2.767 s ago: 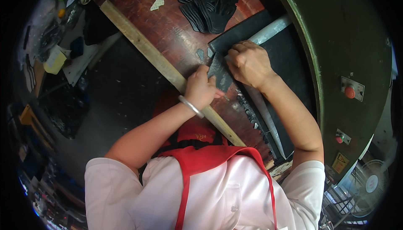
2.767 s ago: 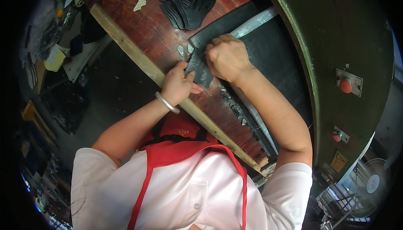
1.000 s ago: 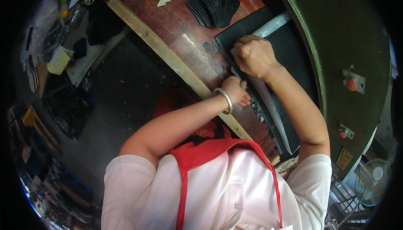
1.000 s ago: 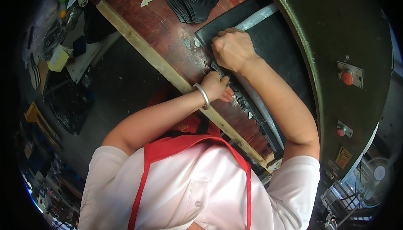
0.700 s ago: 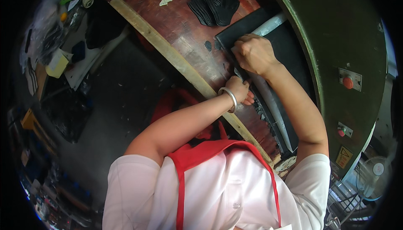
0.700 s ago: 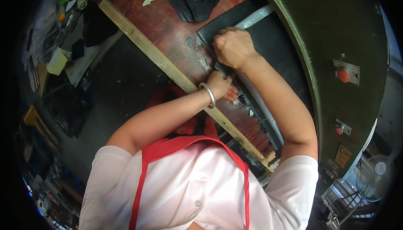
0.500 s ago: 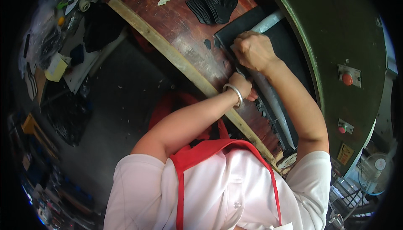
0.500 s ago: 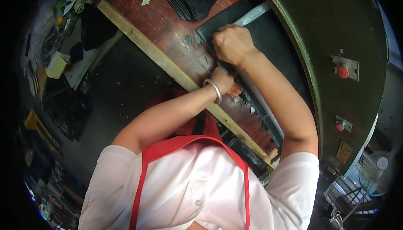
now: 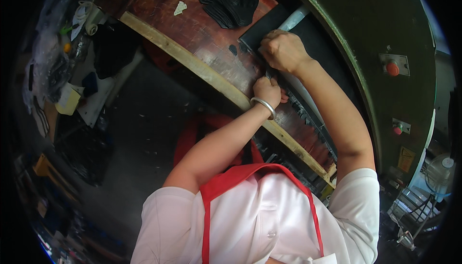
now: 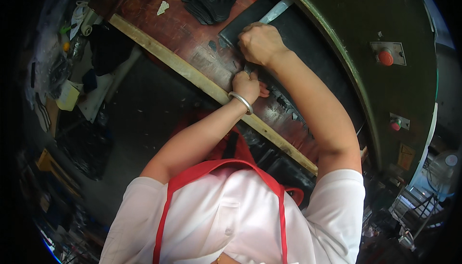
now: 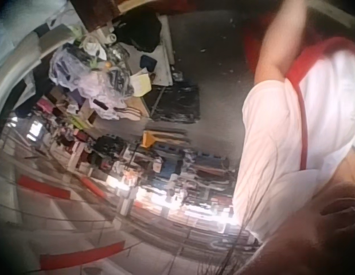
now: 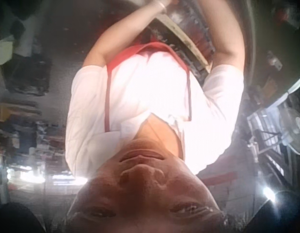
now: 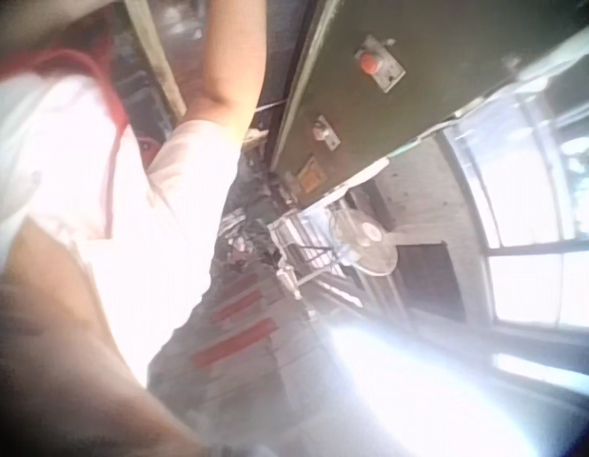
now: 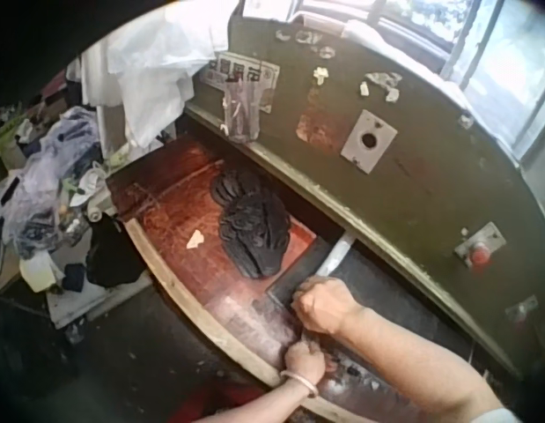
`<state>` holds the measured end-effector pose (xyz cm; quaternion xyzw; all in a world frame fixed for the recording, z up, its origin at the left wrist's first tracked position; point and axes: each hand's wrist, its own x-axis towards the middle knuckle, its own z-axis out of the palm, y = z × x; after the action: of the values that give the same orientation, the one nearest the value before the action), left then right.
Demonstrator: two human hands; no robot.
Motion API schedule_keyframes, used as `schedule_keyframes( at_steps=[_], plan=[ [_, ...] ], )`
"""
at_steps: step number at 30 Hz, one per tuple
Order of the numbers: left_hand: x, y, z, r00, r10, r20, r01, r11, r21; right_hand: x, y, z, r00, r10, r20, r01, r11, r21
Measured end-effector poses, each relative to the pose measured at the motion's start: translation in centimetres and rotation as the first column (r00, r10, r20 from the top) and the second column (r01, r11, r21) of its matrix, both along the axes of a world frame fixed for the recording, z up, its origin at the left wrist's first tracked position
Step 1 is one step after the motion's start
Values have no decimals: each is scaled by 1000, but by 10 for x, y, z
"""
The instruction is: The person uses a press machine to cut shapes from black rubber sheets, then trims the cutouts with scissors. They repeatedly feed sheets into the press, remove the cut pieces, and refine their edges before stacking them.
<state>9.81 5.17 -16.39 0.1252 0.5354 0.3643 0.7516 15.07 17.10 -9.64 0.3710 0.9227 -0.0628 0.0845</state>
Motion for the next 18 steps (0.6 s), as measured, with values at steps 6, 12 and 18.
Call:
schedule_keyframes(
  at_steps=[6, 12, 18],
  plan=[
    [-10, 5, 7, 998, -35, 59, 39, 997, -68, 2, -3, -4, 998, 14, -54, -12, 999, 41],
    [-27, -2, 15, 956, 51, -289, -2, 986, 167, 2, -12, -1, 994, 53, -98, -48, 998, 48],
    [-42, 6, -5, 659, 167, -734, 281, 850, 446, 1, -20, 2, 991, 66, -120, -60, 997, 54]
  ],
)
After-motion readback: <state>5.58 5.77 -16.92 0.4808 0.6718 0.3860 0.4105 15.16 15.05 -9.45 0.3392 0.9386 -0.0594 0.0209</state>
